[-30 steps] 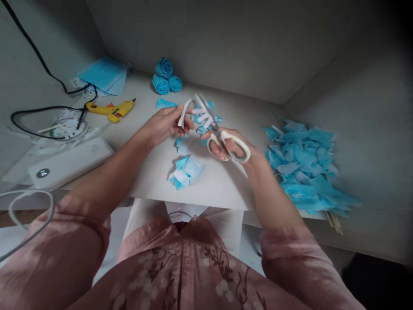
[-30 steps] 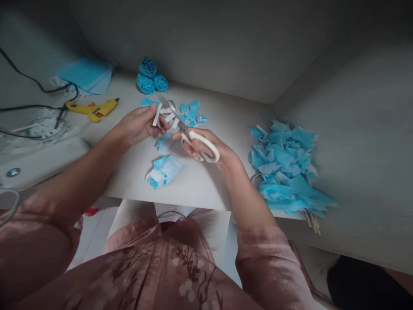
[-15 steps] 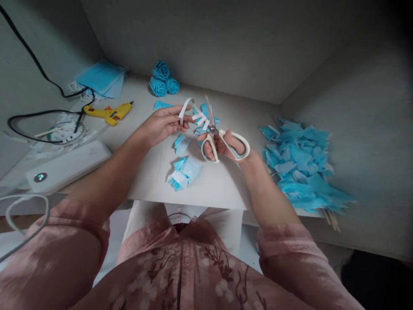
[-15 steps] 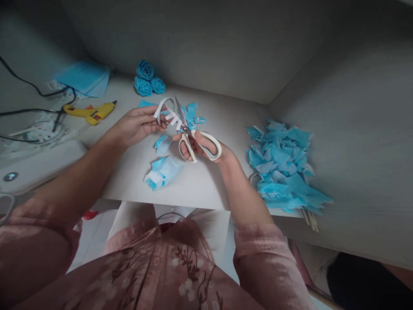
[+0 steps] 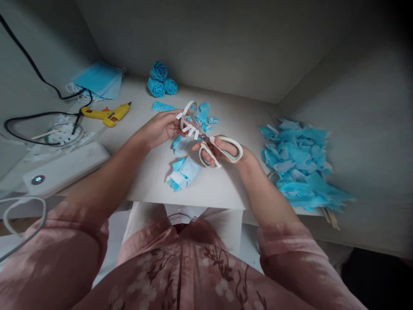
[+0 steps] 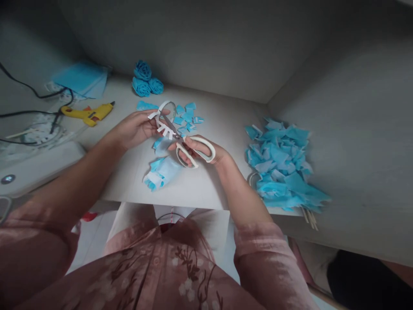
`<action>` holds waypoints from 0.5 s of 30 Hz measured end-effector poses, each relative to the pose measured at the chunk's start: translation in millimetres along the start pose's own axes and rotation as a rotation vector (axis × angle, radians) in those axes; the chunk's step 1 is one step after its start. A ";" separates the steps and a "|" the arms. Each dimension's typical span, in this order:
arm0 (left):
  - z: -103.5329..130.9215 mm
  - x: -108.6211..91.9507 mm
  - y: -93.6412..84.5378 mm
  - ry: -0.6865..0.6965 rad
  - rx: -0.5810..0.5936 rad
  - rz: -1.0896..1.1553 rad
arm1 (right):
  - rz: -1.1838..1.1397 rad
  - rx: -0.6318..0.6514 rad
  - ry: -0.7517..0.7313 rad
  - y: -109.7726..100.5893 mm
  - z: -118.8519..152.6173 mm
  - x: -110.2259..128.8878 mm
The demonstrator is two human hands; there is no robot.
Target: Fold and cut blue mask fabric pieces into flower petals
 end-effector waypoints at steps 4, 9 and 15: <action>1.4 6.3 6.4 -0.032 0.050 -0.013 | -0.021 -0.005 -0.007 1.1 -2.1 -2.2; 0.0 12.1 9.2 -0.033 0.105 -0.080 | -0.054 -0.074 0.007 -1.1 -3.6 -3.9; 1.1 9.8 10.6 -0.036 0.112 -0.079 | -0.083 -0.134 0.016 -2.5 -2.9 -3.4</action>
Point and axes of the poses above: each hand's wrist, its own z-axis away from the middle knuckle, its own y-axis out of the palm, x = y × z, the point moved 9 cm from there along -z, towards the middle knuckle, and after that the axes turned 4 degrees about -y, right-handed, at the moved point
